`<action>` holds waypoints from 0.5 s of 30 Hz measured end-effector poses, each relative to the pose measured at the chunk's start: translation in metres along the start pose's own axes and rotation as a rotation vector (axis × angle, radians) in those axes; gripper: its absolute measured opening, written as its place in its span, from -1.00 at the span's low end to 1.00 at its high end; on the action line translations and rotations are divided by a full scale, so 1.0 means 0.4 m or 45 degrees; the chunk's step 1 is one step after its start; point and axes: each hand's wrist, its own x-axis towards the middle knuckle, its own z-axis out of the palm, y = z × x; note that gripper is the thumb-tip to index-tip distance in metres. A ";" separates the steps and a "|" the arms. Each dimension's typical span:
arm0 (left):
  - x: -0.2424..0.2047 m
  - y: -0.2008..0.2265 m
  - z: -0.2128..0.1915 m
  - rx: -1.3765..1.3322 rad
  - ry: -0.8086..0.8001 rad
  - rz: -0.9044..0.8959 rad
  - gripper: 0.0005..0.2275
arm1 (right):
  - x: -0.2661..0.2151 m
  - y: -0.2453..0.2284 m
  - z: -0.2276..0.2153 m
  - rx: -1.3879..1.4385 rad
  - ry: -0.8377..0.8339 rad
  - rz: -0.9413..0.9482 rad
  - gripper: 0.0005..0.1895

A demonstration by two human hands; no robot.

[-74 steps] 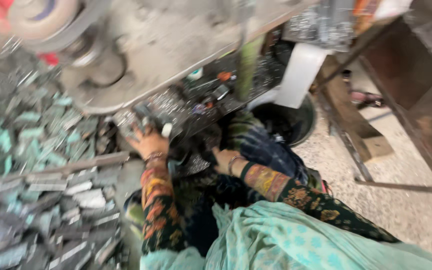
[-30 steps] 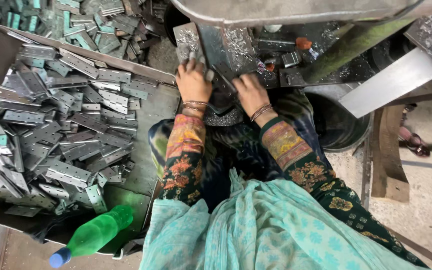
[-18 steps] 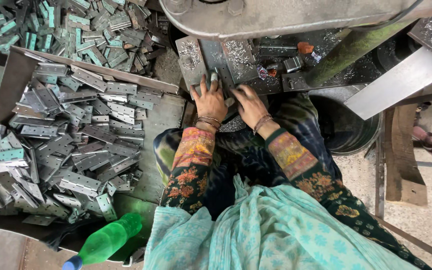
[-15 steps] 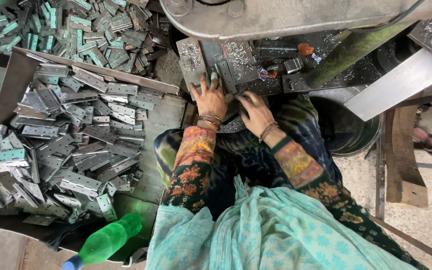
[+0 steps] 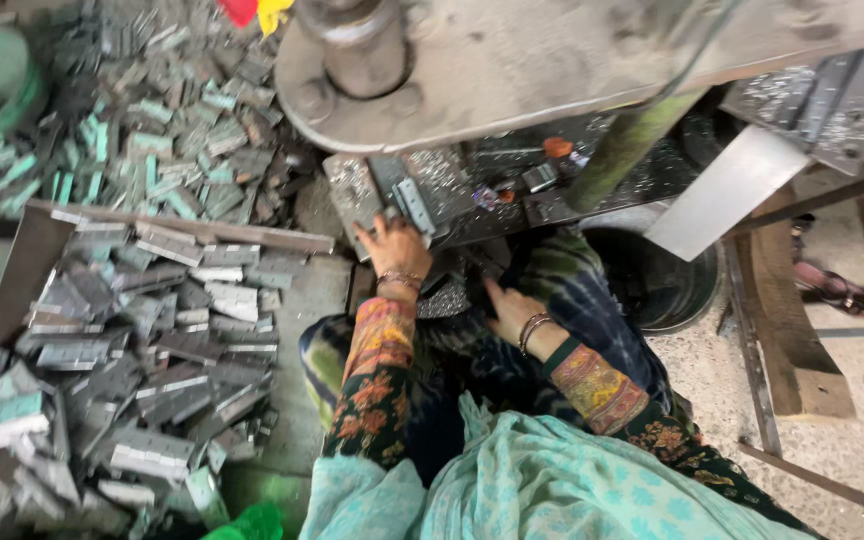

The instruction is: The person sits on the floor and repeatedly places small metal brackets into a machine, activates the mechanism, and removes the processed parts. The person handles the metal pieces one at a time and places them into a nearby bin.

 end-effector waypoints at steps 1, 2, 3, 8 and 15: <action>-0.002 -0.003 0.003 0.022 0.023 0.011 -0.68 | 0.005 -0.001 -0.001 0.002 -0.016 0.011 -0.10; -0.006 -0.006 0.008 0.041 0.044 0.022 -0.70 | 0.006 -0.003 -0.004 0.004 -0.035 0.023 -0.10; -0.003 -0.008 0.013 0.019 0.057 0.027 -0.71 | 0.007 -0.004 -0.010 0.018 -0.035 0.017 -0.10; 0.022 -0.023 0.041 0.127 0.148 0.058 -0.72 | -0.003 -0.039 -0.048 0.050 -0.048 -0.009 -0.12; 0.064 -0.039 0.057 0.115 0.103 0.059 -0.68 | -0.006 -0.050 -0.060 0.065 -0.075 0.024 -0.11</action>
